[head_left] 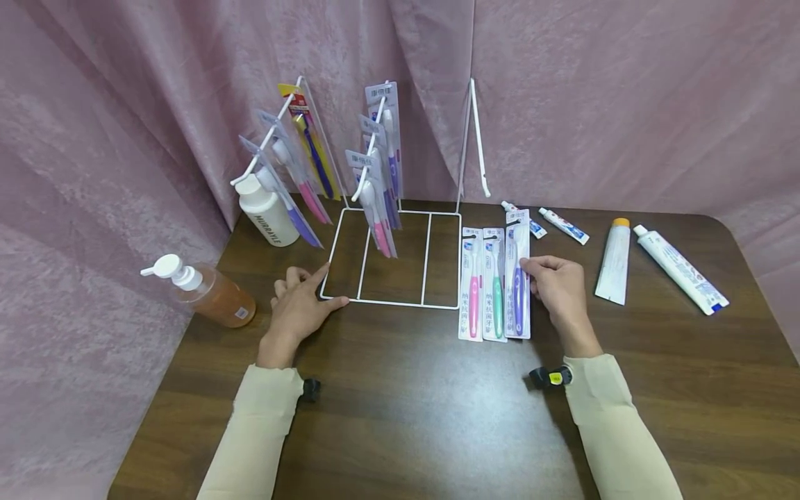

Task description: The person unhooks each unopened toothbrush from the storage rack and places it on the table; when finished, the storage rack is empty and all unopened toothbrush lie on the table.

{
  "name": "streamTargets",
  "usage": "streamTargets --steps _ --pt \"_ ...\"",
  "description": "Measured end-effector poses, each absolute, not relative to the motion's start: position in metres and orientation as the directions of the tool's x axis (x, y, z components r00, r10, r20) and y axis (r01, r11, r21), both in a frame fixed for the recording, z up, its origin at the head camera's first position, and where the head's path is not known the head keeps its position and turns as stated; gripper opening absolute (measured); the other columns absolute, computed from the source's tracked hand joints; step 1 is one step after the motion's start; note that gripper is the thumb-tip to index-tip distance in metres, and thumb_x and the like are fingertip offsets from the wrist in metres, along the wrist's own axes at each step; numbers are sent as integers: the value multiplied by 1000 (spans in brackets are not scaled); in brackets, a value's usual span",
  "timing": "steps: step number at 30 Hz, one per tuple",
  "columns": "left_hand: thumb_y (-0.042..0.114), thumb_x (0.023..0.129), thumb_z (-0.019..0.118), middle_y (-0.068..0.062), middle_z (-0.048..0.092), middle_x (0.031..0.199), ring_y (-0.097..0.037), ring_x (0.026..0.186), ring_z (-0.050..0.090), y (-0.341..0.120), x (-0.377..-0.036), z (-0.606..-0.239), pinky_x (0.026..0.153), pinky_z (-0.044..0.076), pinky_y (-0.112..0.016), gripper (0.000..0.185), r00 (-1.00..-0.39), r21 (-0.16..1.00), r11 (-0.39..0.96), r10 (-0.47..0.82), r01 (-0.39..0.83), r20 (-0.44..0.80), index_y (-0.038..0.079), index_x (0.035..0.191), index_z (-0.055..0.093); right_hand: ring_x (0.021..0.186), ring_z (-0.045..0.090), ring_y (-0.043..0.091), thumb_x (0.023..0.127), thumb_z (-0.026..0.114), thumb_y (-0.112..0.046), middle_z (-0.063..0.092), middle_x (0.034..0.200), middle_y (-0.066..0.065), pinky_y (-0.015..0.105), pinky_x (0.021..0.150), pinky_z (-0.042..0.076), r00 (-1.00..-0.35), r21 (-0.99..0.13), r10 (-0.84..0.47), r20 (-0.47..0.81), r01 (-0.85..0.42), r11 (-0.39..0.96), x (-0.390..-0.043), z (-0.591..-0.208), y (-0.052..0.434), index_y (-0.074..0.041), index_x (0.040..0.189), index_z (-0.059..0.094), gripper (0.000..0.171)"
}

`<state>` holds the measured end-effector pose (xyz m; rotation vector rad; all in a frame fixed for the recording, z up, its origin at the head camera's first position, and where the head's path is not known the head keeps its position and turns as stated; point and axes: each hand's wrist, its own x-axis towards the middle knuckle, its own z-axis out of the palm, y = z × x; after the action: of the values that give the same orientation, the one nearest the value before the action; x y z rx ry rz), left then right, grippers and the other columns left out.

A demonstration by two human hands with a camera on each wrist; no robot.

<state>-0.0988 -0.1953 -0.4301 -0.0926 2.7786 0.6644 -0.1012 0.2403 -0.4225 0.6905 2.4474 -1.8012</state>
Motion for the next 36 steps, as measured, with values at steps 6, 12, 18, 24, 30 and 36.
streamTargets --steps 6,12,18,24,30,36 --pt "53 109 75 -23 36 154 -47 129 34 -194 -99 -429 110 38 -69 90 -956 434 892 2 -131 -293 22 182 34 65 56 4 111 73 -22 61 68 -14 21 60 47 -889 -867 327 -319 413 278 -99 -427 242 9 130 80 37" --pt "53 109 75 -24 35 155 -47 130 33 -195 -101 -430 111 38 -69 90 -956 431 893 2 -131 -294 22 182 32 67 56 4 111 73 -24 60 67 -14 23 63 45 -891 -845 317 -325 424 326 -98 -434 245 8 129 81 37" --pt "52 109 75 -24 35 156 -48 131 33 -196 -101 -431 111 37 -69 90 -957 431 893 2 -129 -290 22 182 32 71 55 8 113 72 -29 60 65 -12 28 70 42 -887 -815 321 -332 441 375 -98 -438 248 4 128 82 38" --pt "53 109 75 -25 35 158 -49 132 34 -196 -100 -431 110 38 -69 90 -956 434 891 0 -132 -292 23 182 32 71 57 8 112 73 -30 62 69 -12 27 69 44 -889 -793 326 -321 441 420 -97 -439 248 4 127 83 38" --pt "53 109 75 -24 35 158 -49 132 34 -197 -99 -432 110 38 -69 90 -957 432 892 -2 -133 -291 23 182 32 70 60 7 110 76 -33 66 72 -11 28 67 45 -893 -762 336 -299 435 479 -97 -437 249 2 123 86 39" --pt "53 109 75 -24 36 156 -48 130 34 -197 -100 -432 108 38 -67 90 -958 438 890 2 -129 -287 22 182 33 73 60 11 109 76 -36 67 71 -9 32 71 45 -885 -731 350 -306 454 509 -96 -436 252 0 121 87 39"
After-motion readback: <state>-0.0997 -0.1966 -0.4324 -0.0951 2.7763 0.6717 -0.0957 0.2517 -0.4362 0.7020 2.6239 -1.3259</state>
